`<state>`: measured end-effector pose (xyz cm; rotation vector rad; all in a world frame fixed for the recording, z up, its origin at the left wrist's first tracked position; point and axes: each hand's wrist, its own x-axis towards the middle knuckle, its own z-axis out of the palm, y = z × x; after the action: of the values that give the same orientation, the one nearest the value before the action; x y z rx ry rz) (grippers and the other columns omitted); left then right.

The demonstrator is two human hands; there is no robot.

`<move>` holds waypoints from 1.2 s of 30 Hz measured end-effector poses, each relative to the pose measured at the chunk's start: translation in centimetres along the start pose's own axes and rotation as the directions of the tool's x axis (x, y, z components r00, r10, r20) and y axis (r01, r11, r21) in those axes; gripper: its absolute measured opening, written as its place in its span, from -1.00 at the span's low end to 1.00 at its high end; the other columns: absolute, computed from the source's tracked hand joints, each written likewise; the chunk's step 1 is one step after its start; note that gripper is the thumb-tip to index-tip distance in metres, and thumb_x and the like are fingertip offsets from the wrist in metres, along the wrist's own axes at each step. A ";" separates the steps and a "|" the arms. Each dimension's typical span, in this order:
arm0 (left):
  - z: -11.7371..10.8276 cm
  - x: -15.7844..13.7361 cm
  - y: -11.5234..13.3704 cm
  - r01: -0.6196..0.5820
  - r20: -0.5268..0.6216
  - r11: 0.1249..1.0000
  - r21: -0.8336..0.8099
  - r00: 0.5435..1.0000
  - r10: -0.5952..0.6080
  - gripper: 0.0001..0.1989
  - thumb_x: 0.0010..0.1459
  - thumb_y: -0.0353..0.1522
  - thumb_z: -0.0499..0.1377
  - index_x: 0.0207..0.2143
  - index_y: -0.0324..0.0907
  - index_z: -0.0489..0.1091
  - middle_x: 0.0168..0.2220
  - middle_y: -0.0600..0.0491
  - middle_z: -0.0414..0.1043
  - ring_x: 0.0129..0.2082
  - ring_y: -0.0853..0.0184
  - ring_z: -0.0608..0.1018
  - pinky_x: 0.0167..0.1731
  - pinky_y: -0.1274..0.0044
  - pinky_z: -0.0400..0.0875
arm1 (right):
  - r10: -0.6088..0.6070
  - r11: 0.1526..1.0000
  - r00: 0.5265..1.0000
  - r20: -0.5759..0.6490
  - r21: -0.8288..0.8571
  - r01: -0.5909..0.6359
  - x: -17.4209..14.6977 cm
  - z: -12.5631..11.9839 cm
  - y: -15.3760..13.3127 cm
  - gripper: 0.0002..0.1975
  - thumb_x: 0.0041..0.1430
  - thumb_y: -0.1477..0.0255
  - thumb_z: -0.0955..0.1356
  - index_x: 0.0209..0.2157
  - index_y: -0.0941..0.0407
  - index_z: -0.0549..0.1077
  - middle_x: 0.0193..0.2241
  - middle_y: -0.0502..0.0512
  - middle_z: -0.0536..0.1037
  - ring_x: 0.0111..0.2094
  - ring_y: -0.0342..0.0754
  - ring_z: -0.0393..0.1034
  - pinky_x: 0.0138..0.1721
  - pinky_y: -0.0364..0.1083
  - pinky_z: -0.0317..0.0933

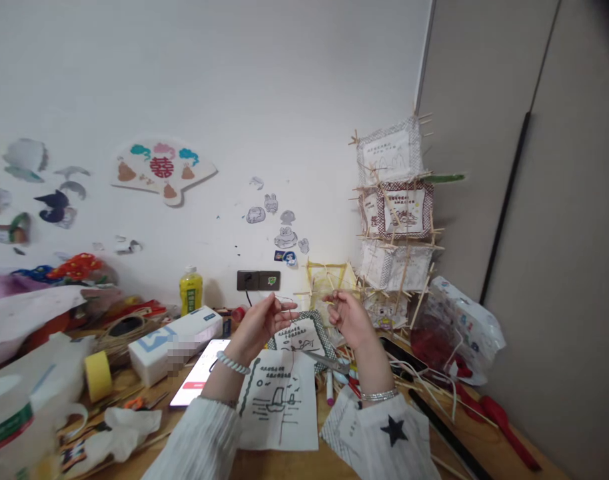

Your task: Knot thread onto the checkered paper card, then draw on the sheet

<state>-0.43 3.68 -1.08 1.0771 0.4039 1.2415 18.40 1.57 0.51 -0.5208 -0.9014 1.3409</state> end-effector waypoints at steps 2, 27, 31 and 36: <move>-0.2 -0.1 0.2 -0.002 0.009 1.000 0.020 1.000 0.001 -0.73 0.14 -0.30 0.06 -0.56 -0.27 0.22 -0.38 -0.08 0.48 -0.48 0.35 0.55 -0.51 0.59 0.43 | 0.009 0.999 1.000 0.000 0.034 -0.009 0.0 0.0 -0.1 -0.97 -0.11 0.50 0.24 -0.55 0.13 0.22 -0.60 -0.01 0.49 -0.77 -0.30 0.03 -0.74 -0.28 -0.07; 0.1 -0.7 0.5 -0.178 0.098 0.963 0.200 0.982 0.161 -0.66 0.09 -0.17 0.07 -0.31 -0.29 0.41 -0.52 0.00 0.45 -0.64 0.44 0.43 -0.58 0.60 0.29 | 0.070 0.988 0.990 0.124 -0.148 -0.052 -0.3 -0.1 0.2 -0.90 -0.07 0.42 0.27 -0.52 0.12 0.21 -0.77 -0.22 0.07 -0.77 -0.31 -0.21 -0.72 -0.27 -0.25; 0.6 -0.9 0.7 -0.185 0.051 0.950 0.253 0.983 0.178 -0.63 0.07 -0.18 0.09 -0.25 -0.30 0.43 -0.34 -0.09 0.48 -0.60 0.44 0.44 -0.54 0.58 0.32 | 0.087 0.866 0.973 0.212 -0.500 0.031 -1.1 1.1 0.7 -0.80 -0.02 0.29 0.30 -0.37 0.12 0.33 -0.75 -0.21 0.08 -0.74 -0.29 -0.17 -0.70 -0.25 -0.27; 0.9 -1.1 1.0 -0.174 0.032 0.920 0.352 0.984 0.174 -0.56 0.05 -0.14 0.10 -0.18 -0.32 0.41 -0.53 -0.04 0.47 -0.59 0.38 0.46 -0.50 0.54 0.34 | 0.025 0.511 0.950 0.312 -0.821 0.256 -1.3 2.4 1.7 -0.80 -0.06 0.32 0.34 -0.45 0.18 0.47 -0.60 -0.03 0.38 -0.52 -0.17 0.19 -0.48 -0.19 0.04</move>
<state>-0.70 2.27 -0.13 1.4458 0.5561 1.3567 15.55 0.21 0.24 -1.0179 -1.8469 0.7498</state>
